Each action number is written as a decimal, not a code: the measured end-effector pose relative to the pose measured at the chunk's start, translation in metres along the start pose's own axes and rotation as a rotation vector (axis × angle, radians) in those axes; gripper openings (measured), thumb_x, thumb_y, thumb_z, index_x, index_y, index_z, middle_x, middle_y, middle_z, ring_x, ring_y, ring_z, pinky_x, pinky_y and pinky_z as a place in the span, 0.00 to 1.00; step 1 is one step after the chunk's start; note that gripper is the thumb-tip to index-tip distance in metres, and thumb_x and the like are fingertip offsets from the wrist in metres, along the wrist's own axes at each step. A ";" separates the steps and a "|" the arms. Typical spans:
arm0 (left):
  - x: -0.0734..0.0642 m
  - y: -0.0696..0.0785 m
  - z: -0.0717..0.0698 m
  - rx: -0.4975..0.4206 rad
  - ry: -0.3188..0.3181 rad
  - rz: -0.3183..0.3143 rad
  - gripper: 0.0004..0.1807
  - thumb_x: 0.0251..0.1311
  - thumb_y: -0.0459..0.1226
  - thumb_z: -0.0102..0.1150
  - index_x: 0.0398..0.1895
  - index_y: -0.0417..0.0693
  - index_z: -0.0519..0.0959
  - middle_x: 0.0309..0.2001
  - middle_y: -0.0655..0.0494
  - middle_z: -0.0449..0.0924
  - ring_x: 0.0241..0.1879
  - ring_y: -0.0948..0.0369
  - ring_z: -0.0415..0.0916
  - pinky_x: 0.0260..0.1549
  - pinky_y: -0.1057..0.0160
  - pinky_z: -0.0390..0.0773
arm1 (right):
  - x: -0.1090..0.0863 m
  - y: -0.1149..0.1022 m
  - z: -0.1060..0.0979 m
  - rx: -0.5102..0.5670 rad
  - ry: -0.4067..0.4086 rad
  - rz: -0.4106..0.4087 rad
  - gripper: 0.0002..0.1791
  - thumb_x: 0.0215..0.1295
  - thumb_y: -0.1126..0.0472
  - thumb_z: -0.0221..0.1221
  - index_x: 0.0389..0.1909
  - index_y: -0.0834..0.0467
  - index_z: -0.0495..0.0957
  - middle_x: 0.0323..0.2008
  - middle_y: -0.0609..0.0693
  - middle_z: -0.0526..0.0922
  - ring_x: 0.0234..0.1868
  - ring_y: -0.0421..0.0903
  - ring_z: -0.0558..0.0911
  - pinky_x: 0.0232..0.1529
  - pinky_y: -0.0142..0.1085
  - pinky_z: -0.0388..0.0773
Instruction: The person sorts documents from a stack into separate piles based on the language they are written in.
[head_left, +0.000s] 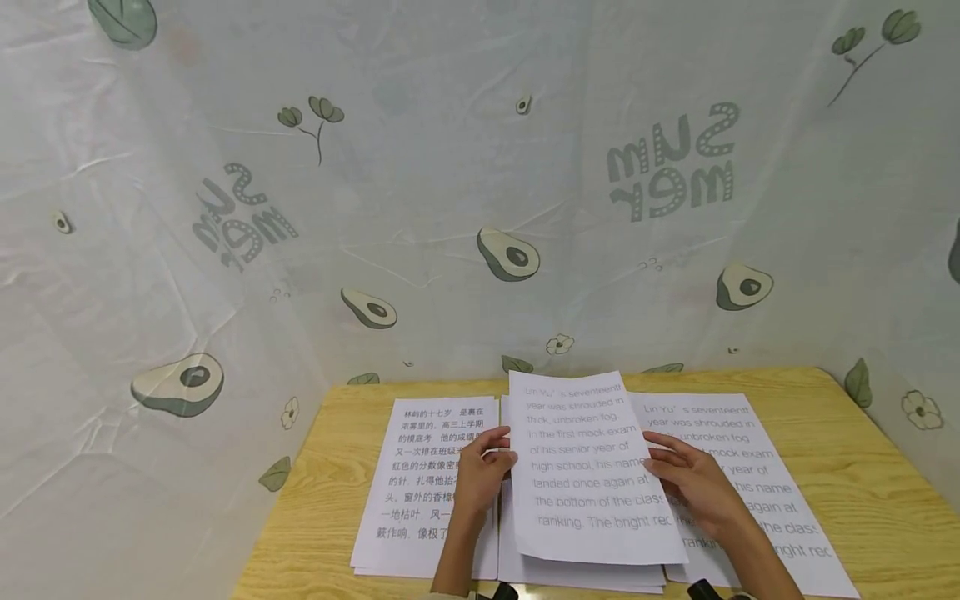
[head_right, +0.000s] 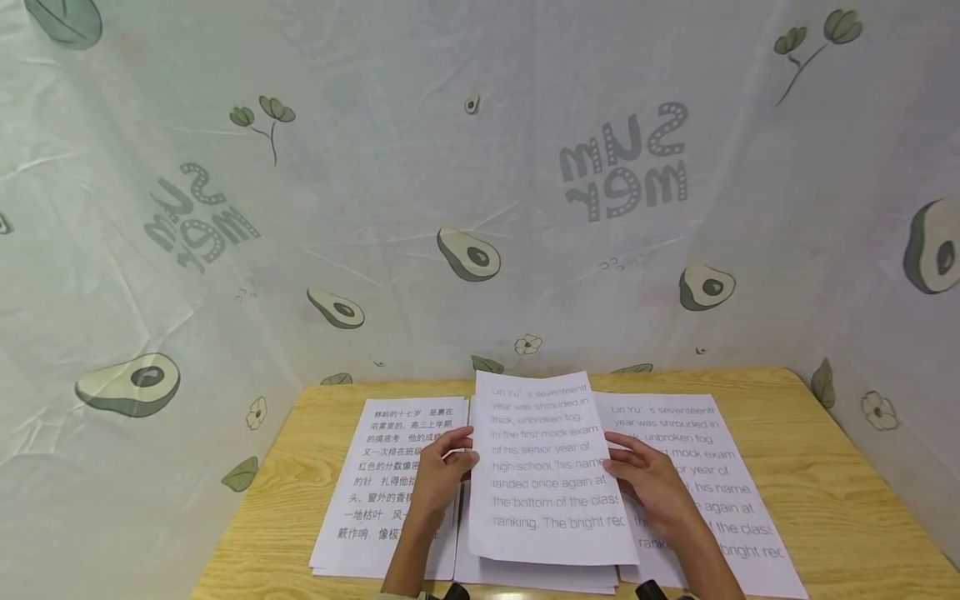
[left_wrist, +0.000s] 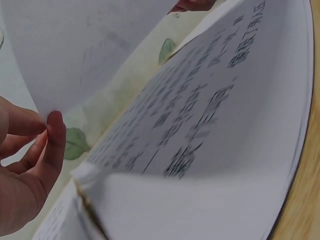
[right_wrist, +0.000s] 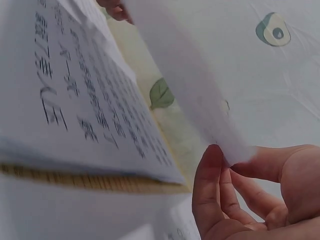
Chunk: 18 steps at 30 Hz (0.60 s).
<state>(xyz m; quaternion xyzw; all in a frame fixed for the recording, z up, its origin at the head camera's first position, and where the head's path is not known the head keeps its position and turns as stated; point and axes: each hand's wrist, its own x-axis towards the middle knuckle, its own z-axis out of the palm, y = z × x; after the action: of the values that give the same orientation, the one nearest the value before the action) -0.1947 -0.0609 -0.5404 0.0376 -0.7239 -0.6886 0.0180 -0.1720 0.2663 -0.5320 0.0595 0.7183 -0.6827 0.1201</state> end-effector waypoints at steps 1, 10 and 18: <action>0.000 0.000 0.004 -0.001 -0.001 -0.001 0.24 0.61 0.25 0.66 0.62 0.41 0.85 0.50 0.45 0.82 0.38 0.64 0.83 0.36 0.65 0.87 | 0.000 0.001 -0.003 -0.006 0.004 0.004 0.39 0.76 0.58 0.65 0.82 0.62 0.61 0.58 0.45 0.80 0.50 0.36 0.85 0.51 0.31 0.84; -0.004 -0.005 0.039 -0.028 -0.048 0.001 0.23 0.63 0.25 0.65 0.62 0.43 0.85 0.49 0.48 0.82 0.38 0.64 0.83 0.36 0.67 0.88 | -0.005 0.009 -0.037 -0.074 0.029 0.019 0.40 0.78 0.58 0.64 0.83 0.64 0.59 0.59 0.44 0.82 0.49 0.34 0.85 0.50 0.31 0.85; -0.009 -0.007 0.071 0.001 -0.042 0.001 0.22 0.62 0.25 0.66 0.59 0.45 0.86 0.46 0.54 0.83 0.35 0.66 0.83 0.33 0.71 0.83 | -0.015 0.020 -0.070 -0.061 0.045 0.022 0.28 0.78 0.60 0.63 0.76 0.54 0.72 0.48 0.33 0.85 0.47 0.32 0.86 0.48 0.31 0.85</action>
<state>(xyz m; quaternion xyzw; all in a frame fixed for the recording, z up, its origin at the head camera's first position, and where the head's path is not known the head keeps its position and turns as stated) -0.1912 0.0097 -0.5510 0.0228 -0.7244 -0.6890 0.0029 -0.1590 0.3379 -0.5448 0.0793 0.7408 -0.6574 0.1133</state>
